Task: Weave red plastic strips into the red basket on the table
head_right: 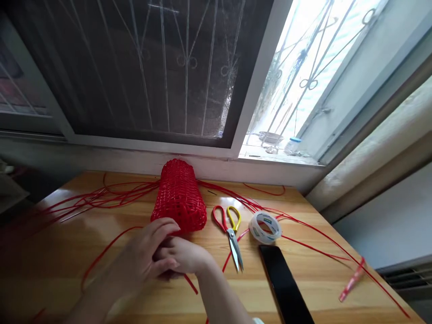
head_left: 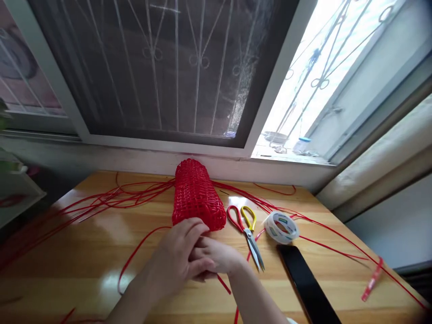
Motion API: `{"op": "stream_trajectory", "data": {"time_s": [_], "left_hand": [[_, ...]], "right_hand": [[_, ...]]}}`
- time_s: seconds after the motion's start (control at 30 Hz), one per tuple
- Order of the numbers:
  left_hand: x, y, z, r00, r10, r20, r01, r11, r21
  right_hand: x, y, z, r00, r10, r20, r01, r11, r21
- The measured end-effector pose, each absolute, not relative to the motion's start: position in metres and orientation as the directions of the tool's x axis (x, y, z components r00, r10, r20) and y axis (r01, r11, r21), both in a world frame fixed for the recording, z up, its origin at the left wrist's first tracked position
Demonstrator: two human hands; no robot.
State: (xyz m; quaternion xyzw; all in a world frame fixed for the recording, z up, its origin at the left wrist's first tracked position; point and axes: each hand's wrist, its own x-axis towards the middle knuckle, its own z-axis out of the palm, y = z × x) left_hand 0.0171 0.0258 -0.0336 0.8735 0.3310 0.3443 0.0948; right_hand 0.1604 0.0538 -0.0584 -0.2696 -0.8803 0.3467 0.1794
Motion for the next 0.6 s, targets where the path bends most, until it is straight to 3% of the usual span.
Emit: {"op": "stream_trajectory", "data": {"time_s": [0.1, 0.2, 0.33, 0.5, 0.6], "left_hand": [[0.007, 0.04, -0.044, 0.5, 0.707, 0.5, 0.577, -0.703, 0.417], [-0.007, 0.05, -0.045, 0.398, 0.738, 0.545, 0.64, -0.649, 0.411], [-0.023, 0.061, -0.043, 0.278, 0.731, 0.624, 0.701, -0.598, 0.389], [-0.021, 0.06, -0.044, 0.269, 0.666, 0.695, 0.811, -0.547, 0.21], [-0.01, 0.051, -0.038, 0.261, 0.642, 0.72, 0.834, -0.526, 0.167]], "right_hand": [[0.171, 0.051, -0.048, -0.74, 0.669, -0.07, 0.385, 0.335, -0.86], [0.187, 0.049, -0.032, -0.624, 0.753, -0.21, 0.367, 0.045, -0.929], [0.204, 0.05, -0.022, -0.485, 0.858, -0.169, 0.313, -0.01, -0.95], [0.193, 0.054, -0.029, -0.33, 0.938, -0.103, 0.338, 0.016, -0.941], [0.174, 0.057, -0.032, -0.169, 0.982, -0.08, 0.17, -0.051, -0.984]]}}
